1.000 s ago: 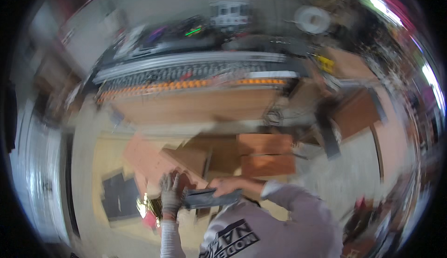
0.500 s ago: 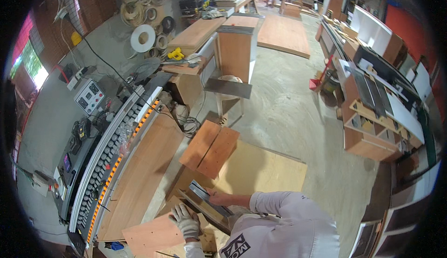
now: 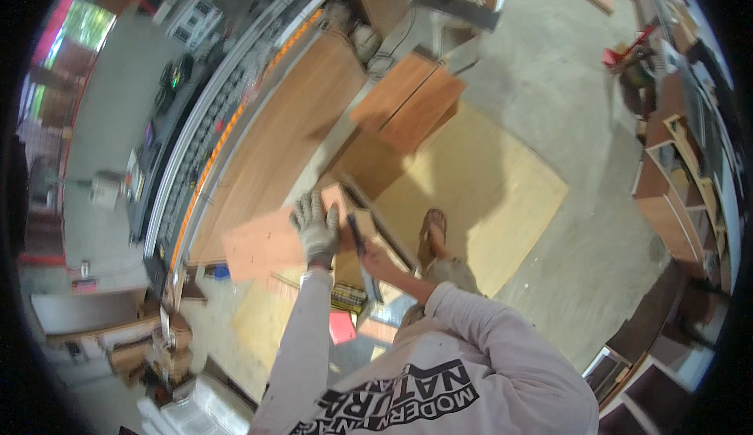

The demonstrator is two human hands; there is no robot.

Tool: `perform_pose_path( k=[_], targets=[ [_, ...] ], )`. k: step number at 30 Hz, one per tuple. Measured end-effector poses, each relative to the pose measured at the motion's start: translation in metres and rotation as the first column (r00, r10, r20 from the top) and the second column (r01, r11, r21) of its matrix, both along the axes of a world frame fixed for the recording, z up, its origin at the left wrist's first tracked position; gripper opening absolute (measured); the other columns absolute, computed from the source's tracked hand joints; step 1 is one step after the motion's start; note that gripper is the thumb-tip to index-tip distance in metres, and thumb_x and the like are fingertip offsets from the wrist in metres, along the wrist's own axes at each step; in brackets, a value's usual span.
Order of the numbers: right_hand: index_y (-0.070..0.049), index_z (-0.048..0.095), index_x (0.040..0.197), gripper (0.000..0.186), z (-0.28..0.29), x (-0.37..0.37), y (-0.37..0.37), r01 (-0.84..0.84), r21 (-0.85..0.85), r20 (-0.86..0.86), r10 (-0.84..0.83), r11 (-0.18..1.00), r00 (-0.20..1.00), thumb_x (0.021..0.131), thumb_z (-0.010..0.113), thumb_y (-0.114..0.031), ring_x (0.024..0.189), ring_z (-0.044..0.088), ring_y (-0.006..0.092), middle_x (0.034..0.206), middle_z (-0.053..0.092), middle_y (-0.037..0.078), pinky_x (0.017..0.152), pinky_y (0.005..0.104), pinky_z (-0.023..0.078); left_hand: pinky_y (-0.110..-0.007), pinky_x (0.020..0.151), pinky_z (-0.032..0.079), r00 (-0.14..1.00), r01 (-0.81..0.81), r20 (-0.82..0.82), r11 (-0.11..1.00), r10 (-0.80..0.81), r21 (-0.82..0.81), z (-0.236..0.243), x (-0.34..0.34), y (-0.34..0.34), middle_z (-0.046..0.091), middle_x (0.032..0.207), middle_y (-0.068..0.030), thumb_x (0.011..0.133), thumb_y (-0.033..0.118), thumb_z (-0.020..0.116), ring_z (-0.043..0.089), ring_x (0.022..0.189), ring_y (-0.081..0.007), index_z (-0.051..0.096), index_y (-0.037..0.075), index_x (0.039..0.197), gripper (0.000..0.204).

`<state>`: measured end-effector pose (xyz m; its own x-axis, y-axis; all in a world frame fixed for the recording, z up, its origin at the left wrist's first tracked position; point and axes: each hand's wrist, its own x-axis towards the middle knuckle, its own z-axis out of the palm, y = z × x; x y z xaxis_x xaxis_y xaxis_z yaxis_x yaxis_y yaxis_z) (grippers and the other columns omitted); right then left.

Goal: The person sands a wooden drawer with sandpaper, then applies a liquid finish using a sponge. The drawer is handled one at a time and set aside after finishing.

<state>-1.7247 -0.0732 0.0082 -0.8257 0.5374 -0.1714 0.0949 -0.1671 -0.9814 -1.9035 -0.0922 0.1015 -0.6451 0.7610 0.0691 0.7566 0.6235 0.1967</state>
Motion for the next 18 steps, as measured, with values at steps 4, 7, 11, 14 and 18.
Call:
perform_pose_path(
  k=[4, 7, 11, 14, 18],
  targets=[
    [0.001, 0.020, 0.163, 0.081, 0.019, 0.011, -0.012, 0.090, 0.146, -0.160, -0.066, 0.985, 0.985, 0.085, 0.043, 0.004, 0.103, 0.063, 0.0326, 0.110, 0.060, 0.023, 0.092, 0.0417, 0.049, -0.066, 0.124, 0.009, 0.994, -0.109, -0.032, 0.985, 0.106, -0.136, -0.007, 0.003, -0.002, 0.031, 0.168, -0.0198, 0.106, 0.059, 0.037, 0.020, 0.157, -0.0419, 0.041, 0.013, 0.159, 0.071],
    [0.007, 0.019, 0.161, 0.084, 0.032, 0.000, -0.010, 0.094, 0.181, -0.134, -0.071, 0.979, 0.988, 0.082, 0.047, 0.006, 0.126, 0.058, 0.0388, 0.130, 0.055, 0.031, 0.108, 0.0417, 0.043, -0.067, 0.123, 0.007, 0.992, -0.123, -0.045, 0.980, 0.117, -0.159, -0.012, 0.003, 0.001, 0.027, 0.170, -0.0190, 0.106, 0.060, 0.034, 0.019, 0.158, -0.0420, 0.038, 0.015, 0.161, 0.071],
    [0.005, 0.026, 0.159, 0.076, 0.032, -0.064, 0.026, 0.222, 0.302, -0.058, -0.215, 0.927, 0.975, 0.086, 0.047, 0.006, 0.135, 0.054, 0.0443, 0.147, 0.050, 0.035, 0.112, 0.0448, 0.043, -0.068, 0.123, 0.006, 0.991, -0.133, -0.070, 0.955, 0.118, -0.265, -0.017, -0.001, 0.002, 0.025, 0.171, -0.0179, 0.107, 0.056, 0.034, 0.018, 0.158, -0.0420, 0.036, 0.015, 0.162, 0.069],
    [0.013, 0.025, 0.156, 0.075, 0.030, -0.128, 0.061, 0.117, 0.379, 0.188, -0.200, 0.918, 0.962, 0.087, 0.051, 0.002, 0.142, 0.041, 0.0521, 0.150, 0.042, 0.041, 0.122, 0.0482, 0.032, -0.066, 0.124, 0.006, 0.992, -0.108, -0.090, 0.945, 0.084, -0.309, -0.013, -0.001, -0.001, 0.018, 0.173, -0.0170, 0.100, 0.047, 0.050, 0.012, 0.160, -0.0396, 0.028, 0.015, 0.165, 0.076],
    [0.018, 0.014, 0.157, 0.083, 0.039, -0.118, 0.052, 0.302, 0.368, -0.061, -0.301, 0.879, 0.952, 0.086, 0.054, -0.002, 0.156, 0.018, 0.0486, 0.162, 0.022, 0.040, 0.129, 0.0469, 0.014, -0.068, 0.124, 0.006, 0.996, -0.048, -0.091, 0.957, 0.022, -0.287, -0.004, 0.002, -0.001, 0.021, 0.172, -0.0188, 0.102, 0.038, 0.053, 0.010, 0.160, -0.0421, 0.027, 0.012, 0.165, 0.073]
  ],
)
